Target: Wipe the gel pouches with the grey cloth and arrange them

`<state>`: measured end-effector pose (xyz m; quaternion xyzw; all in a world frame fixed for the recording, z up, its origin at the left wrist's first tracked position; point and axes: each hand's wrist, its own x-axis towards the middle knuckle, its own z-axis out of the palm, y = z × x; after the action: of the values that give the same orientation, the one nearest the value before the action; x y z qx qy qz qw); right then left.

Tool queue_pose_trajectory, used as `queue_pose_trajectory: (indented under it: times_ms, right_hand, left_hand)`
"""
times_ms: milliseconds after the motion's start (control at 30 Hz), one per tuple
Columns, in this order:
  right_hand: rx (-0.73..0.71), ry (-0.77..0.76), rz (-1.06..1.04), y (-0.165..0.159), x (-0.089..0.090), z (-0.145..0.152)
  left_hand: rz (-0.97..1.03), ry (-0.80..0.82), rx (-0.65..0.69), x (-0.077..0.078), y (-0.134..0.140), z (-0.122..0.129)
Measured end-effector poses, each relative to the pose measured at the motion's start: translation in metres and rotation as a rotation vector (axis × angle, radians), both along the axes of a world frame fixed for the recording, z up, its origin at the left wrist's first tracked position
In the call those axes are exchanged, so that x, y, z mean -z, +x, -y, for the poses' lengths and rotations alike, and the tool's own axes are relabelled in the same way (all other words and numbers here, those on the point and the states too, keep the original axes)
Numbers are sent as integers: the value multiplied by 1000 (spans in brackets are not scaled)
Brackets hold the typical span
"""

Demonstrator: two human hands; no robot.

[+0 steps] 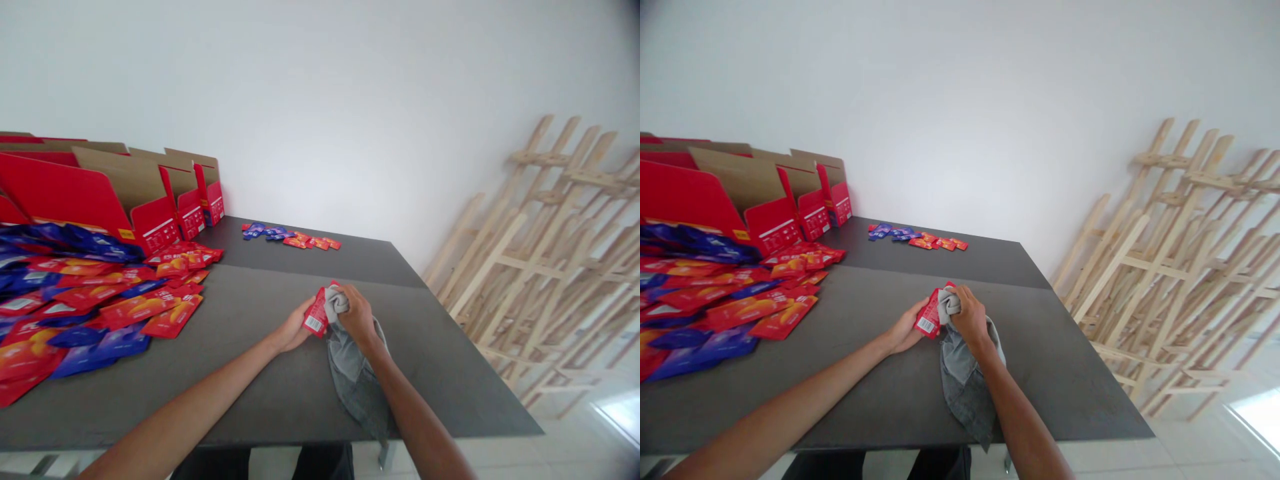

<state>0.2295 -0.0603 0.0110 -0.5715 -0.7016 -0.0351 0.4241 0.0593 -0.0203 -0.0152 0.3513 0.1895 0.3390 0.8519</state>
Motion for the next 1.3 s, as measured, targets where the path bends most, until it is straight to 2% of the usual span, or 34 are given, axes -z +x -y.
queue_pose_trajectory:
  times_ms: [133,233,367,467,567,633,733,833,967,1033,1133,1300]
  right_hand:
    - [-314,-116,128,-6,2,1]
    - [-426,-186,207,-10,1,3]
    - [-310,-114,156,-5,-5,5]
    - [-198,5,38,3,-9,4]
    - [-148,72,-26,9,-13,5]
    - [-164,62,-19,8,-14,7]
    - [-273,-24,61,4,-13,10]
    - [-373,-119,152,-2,-11,13]
    - [-392,-199,237,-8,-11,14]
    - [-398,-228,279,-9,-11,13]
    - [-352,-243,298,-11,-8,10]
    - [-109,-170,189,-9,-3,5]
  left_hand:
    - [77,-91,-63,-4,0,-2]
    - [138,-133,-85,-7,0,-4]
    - [171,-210,-139,-10,-4,-9]
    - [140,-228,-89,-9,-7,-11]
    - [133,-166,-63,-7,-8,-12]
    - [137,-92,-120,-4,-6,-14]
    - [86,-8,-254,1,-3,-18]
    - [21,17,-351,2,-2,-20]
    - [59,8,-397,0,-3,-18]
    - [97,7,-374,-1,-4,-17]
    - [87,8,-239,0,-3,-14]
    - [99,13,-100,2,0,-7]
